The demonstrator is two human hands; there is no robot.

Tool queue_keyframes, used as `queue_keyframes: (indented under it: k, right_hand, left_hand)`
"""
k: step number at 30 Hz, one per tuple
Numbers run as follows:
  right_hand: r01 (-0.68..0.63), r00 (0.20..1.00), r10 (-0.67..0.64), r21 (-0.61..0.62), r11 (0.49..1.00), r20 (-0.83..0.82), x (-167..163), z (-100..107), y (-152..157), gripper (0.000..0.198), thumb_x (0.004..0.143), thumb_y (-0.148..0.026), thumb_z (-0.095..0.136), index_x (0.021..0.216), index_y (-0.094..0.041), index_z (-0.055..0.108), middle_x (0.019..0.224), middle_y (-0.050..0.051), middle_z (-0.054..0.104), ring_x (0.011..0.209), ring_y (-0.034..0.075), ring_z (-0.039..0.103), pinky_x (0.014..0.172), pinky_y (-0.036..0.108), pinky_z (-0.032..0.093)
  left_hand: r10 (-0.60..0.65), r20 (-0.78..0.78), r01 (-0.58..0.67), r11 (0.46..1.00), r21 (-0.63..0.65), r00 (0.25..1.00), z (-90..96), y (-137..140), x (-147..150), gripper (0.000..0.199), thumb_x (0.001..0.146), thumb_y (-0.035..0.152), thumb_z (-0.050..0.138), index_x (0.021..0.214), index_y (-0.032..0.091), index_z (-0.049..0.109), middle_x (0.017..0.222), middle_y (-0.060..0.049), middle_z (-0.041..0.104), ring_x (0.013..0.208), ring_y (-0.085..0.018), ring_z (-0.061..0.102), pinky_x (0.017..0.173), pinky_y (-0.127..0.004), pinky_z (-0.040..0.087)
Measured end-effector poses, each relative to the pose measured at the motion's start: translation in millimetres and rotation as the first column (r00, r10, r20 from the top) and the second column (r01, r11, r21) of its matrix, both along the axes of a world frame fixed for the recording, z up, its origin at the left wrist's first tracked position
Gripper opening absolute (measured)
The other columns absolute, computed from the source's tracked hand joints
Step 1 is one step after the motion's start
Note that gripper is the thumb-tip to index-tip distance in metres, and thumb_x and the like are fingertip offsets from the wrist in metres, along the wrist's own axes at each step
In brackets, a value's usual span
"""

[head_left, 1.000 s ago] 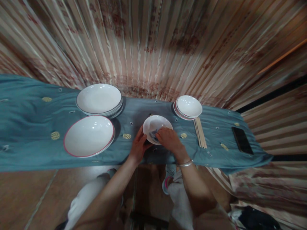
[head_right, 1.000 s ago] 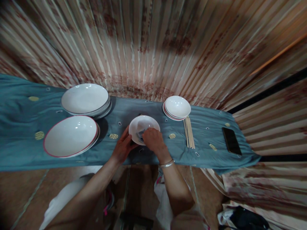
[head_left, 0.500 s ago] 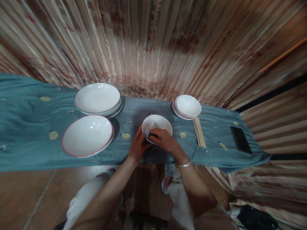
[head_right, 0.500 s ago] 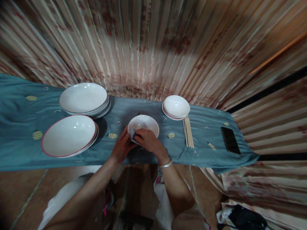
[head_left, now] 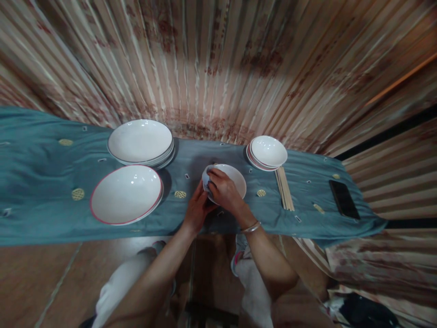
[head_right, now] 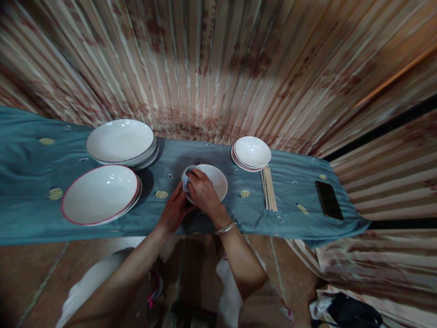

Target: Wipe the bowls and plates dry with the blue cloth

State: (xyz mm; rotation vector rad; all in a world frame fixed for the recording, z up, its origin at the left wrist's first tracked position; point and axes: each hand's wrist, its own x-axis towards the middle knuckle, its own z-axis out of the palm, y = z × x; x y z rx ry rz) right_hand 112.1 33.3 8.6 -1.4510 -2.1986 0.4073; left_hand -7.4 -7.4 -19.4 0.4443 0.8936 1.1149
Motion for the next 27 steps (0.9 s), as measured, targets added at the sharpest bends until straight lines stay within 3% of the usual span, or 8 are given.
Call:
queue_keyframes:
  k: [5, 10, 21, 27]
  right_hand:
    - [0.118, 0.972, -0.116, 0.001, 0.993, 0.203, 5.6, 3.6, 11.2, 0.04, 0.095, -0.016, 0.041, 0.131, -0.009, 0.057, 0.14, 0.018, 0.053, 0.129, 0.027, 0.049, 0.113, 0.039, 0.039]
    - [0.236, 0.925, -0.231, 0.022, 0.972, 0.301, 19.8, 7.1, 16.7, 0.037, 0.095, -0.014, 0.04, 0.127, -0.009, 0.057, 0.135, 0.02, 0.055, 0.123, 0.029, 0.052, 0.108, 0.043, 0.041]
    - [0.312, 0.899, -0.295, 0.0, 0.95, 0.325, 52.6, 10.0, -3.0, 0.033, 0.094, -0.013, 0.039, 0.118, -0.009, 0.062, 0.129, 0.023, 0.058, 0.12, 0.033, 0.053, 0.105, 0.052, 0.041]
    - [0.303, 0.901, -0.287, 0.002, 0.953, 0.327, 63.6, 16.8, -22.5, 0.024, 0.094, -0.016, 0.044, 0.104, -0.012, 0.066, 0.119, 0.018, 0.063, 0.112, 0.027, 0.057, 0.101, 0.042, 0.046]
  left_hand:
    - [-0.011, -0.008, 0.011, 0.998, 0.056, 1.0, -1.2, -0.8, -1.3, 0.064, 0.079, 0.034, 0.073, 0.139, 0.031, 0.053, 0.152, -0.004, 0.045, 0.137, -0.034, 0.043, 0.093, -0.049, 0.057]
    - [-0.023, -0.012, 0.024, 0.997, 0.074, 1.0, 1.3, -1.8, -1.8, 0.063, 0.079, 0.035, 0.072, 0.139, 0.033, 0.053, 0.151, -0.003, 0.047, 0.136, -0.034, 0.044, 0.095, -0.05, 0.056]
    - [-0.017, -0.012, 0.018, 0.998, 0.056, 1.0, 5.5, -1.4, -1.2, 0.06, 0.081, 0.031, 0.071, 0.138, 0.033, 0.054, 0.152, -0.003, 0.046, 0.139, -0.033, 0.04, 0.096, -0.048, 0.056]
    - [-0.017, -0.011, 0.017, 0.997, 0.078, 1.0, 5.2, -2.3, -0.7, 0.061, 0.08, 0.032, 0.071, 0.138, 0.031, 0.053, 0.154, -0.003, 0.043, 0.139, -0.034, 0.039, 0.093, -0.049, 0.057]
